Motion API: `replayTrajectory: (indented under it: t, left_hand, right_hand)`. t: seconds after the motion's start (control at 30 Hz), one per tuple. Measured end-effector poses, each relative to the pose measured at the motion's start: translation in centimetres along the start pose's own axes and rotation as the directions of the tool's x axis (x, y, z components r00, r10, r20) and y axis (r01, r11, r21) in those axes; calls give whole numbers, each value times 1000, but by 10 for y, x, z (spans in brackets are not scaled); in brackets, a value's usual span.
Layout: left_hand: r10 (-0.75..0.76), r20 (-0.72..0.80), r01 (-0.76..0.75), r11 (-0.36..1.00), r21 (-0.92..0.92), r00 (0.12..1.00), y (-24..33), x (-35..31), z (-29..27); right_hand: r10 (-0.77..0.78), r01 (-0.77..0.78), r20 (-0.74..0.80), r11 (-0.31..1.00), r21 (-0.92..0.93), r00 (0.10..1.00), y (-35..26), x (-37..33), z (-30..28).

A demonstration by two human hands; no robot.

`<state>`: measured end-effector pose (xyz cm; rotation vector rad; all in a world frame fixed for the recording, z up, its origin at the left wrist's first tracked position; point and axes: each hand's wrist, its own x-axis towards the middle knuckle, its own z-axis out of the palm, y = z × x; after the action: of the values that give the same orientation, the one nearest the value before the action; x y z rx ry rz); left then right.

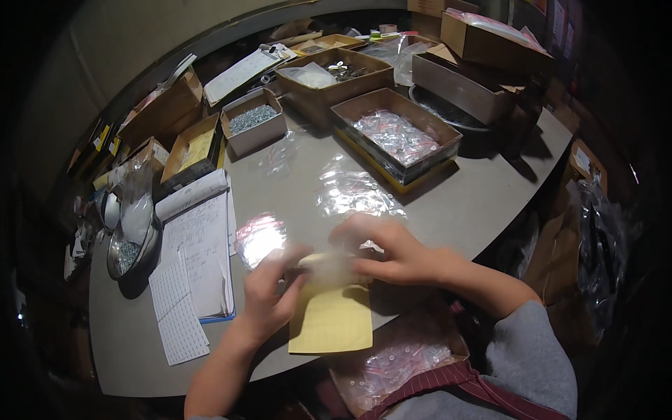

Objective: The person repeatedly peels small round stickers from a yellow sheet and affixes them to small clear plastic pouches on a cluttered worktable. The pouches are placed into a cardboard box after labeling.

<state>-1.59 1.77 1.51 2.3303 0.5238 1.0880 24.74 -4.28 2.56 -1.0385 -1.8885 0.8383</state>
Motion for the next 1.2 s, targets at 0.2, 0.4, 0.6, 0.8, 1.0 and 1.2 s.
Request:
replayTrajectory:
  t: [0.2,0.4,0.6,0.8,1.0,1.2]
  left_hand:
    - [-337,61,339,890,-306,940,4,-4,2]
    - [-425,71,422,836,-350,902,2,-6,4]
    - [-388,10,384,906,-180,921,0,-5,6]
    - [-432,44,434,891,-135,901,3,-2,3]
    - [-603,149,609,697,-378,784,-4,2,-2]
    - [-641,120,634,683,-363,758,-15,-9,12]
  right_hand:
    - [-25,25,-32,1000,-1,999,4,-4,6]
    - [94,-95,18,995,38,995,2,0,6]
    - [-60,69,43,959,-275,997,-1,21,13]
    - [-200,209,69,867,-452,977,1,34,23]
    - [-394,389,149,648,-655,907,0,38,31]
    - [-243,262,100,919,-293,965,-18,68,16]
